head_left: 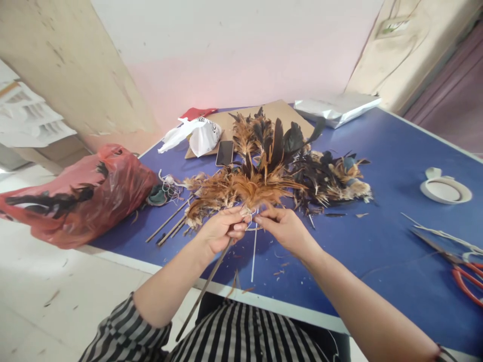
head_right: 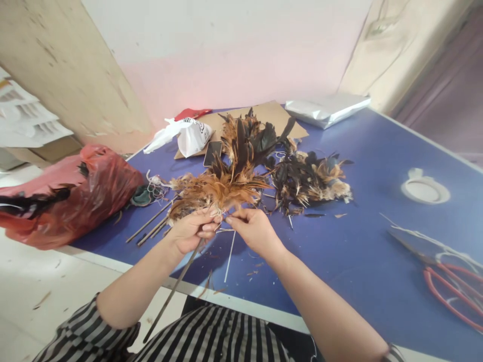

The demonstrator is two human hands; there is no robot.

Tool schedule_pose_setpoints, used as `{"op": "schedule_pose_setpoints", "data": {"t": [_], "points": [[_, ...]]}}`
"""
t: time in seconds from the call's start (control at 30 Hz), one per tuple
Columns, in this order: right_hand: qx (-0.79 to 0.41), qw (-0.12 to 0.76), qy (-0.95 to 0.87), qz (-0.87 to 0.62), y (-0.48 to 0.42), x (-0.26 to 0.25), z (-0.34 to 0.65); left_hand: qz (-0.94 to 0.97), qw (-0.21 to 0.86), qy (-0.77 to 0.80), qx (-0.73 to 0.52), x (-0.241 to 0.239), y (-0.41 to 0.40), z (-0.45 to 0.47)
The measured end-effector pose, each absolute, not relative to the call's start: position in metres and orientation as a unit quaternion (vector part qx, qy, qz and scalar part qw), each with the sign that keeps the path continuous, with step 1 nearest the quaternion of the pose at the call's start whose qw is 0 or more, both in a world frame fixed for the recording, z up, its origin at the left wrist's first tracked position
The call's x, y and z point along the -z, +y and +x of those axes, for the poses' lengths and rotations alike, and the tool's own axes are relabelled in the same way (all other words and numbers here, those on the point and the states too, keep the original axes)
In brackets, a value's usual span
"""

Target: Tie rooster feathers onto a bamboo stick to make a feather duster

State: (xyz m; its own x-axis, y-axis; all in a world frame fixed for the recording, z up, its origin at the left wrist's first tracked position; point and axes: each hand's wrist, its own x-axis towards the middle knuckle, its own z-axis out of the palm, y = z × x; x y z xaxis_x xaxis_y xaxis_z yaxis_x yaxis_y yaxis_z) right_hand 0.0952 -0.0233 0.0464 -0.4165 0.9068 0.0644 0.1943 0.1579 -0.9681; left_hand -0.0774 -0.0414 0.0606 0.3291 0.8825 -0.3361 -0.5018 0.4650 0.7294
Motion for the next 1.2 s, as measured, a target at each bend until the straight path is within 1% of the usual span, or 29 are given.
{"op": "schedule_pose_setpoints", "data": {"t": [0.2,0.27,0.43,0.6,0.7,0.83,1.0,1.1,1.2], "points": [[-0.369,0.410,-0.734,-0.397,-0.031,-0.048,0.096,0.232,0.785,0.360,-0.448,-0.053,-0.043,-0.073],[-0.348,0.422,-0.742,-0.388,-0.033,-0.048,0.097,0.224,0.790,0.349,-0.451,-0.050,-0.043,-0.071],[-0.377,0.411,-0.730,-0.395,-0.029,-0.041,0.100,0.221,0.794,0.333,-0.459,-0.043,-0.040,-0.067],[-0.288,0.390,-0.782,-0.393,-0.022,-0.033,0.108,0.254,0.762,0.360,-0.476,-0.032,-0.035,-0.060],[-0.251,0.382,-0.802,-0.385,-0.017,-0.028,0.113,0.306,0.717,0.389,-0.492,-0.021,-0.032,-0.051],[-0.237,0.372,-0.803,-0.401,-0.009,-0.017,0.117,0.383,0.623,0.454,-0.509,-0.004,-0.028,-0.040],[-0.276,0.364,-0.786,-0.416,0.001,0.000,0.118,0.438,0.532,0.503,-0.522,0.017,-0.024,-0.038],[-0.297,0.345,-0.779,-0.432,0.003,0.004,0.118,0.495,0.477,0.534,-0.492,0.023,-0.026,-0.039],[-0.303,0.330,-0.778,-0.441,0.003,0.002,0.118,0.568,0.396,0.553,-0.463,0.023,-0.030,-0.038]]}}
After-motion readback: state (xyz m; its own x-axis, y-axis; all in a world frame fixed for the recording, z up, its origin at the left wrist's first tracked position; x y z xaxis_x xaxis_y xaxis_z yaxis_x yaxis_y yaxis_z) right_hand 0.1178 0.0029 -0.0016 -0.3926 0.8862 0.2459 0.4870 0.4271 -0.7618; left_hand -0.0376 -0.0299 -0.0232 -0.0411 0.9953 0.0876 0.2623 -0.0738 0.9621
